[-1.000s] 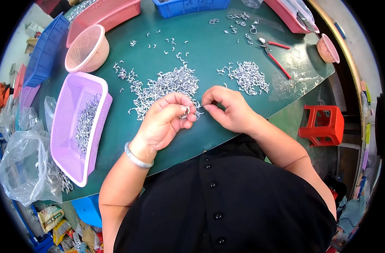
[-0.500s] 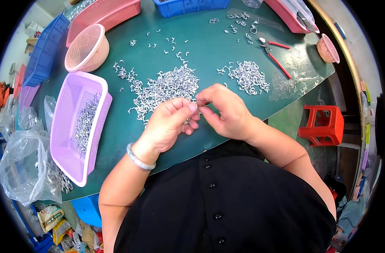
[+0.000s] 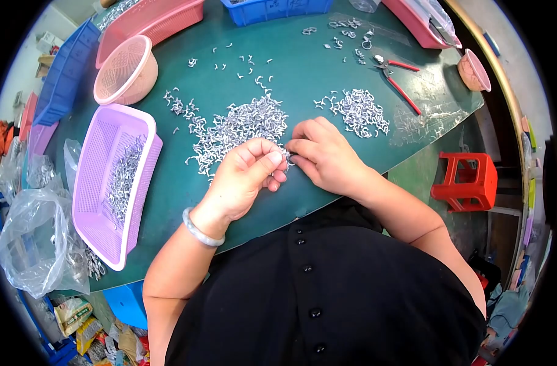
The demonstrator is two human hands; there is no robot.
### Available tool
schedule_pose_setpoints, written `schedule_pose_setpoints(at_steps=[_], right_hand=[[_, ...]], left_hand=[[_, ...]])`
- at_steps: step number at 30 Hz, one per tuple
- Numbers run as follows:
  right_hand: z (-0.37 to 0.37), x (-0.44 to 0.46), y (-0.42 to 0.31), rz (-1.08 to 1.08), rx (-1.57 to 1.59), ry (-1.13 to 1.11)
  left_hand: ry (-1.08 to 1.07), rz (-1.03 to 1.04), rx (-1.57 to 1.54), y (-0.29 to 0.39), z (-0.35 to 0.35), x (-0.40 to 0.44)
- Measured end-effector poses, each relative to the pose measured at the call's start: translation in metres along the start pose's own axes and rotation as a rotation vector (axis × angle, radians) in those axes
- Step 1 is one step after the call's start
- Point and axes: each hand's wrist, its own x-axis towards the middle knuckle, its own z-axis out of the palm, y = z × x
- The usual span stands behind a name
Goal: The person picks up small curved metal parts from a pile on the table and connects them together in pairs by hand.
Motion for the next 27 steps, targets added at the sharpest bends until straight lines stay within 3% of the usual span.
schedule_pose_setpoints(at_steps=[9,27], right_hand=[[0.002,0.002,0.001,-0.026,0.041,-0.014],[-0.002,0.001,0.004,-0.06,0.055,-0.108]], left_hand=[[0.016,0.014,0.005,0.001,-0.001,0.001],[0.01,0.091,-0.267,0.006,-0.017,0.003]])
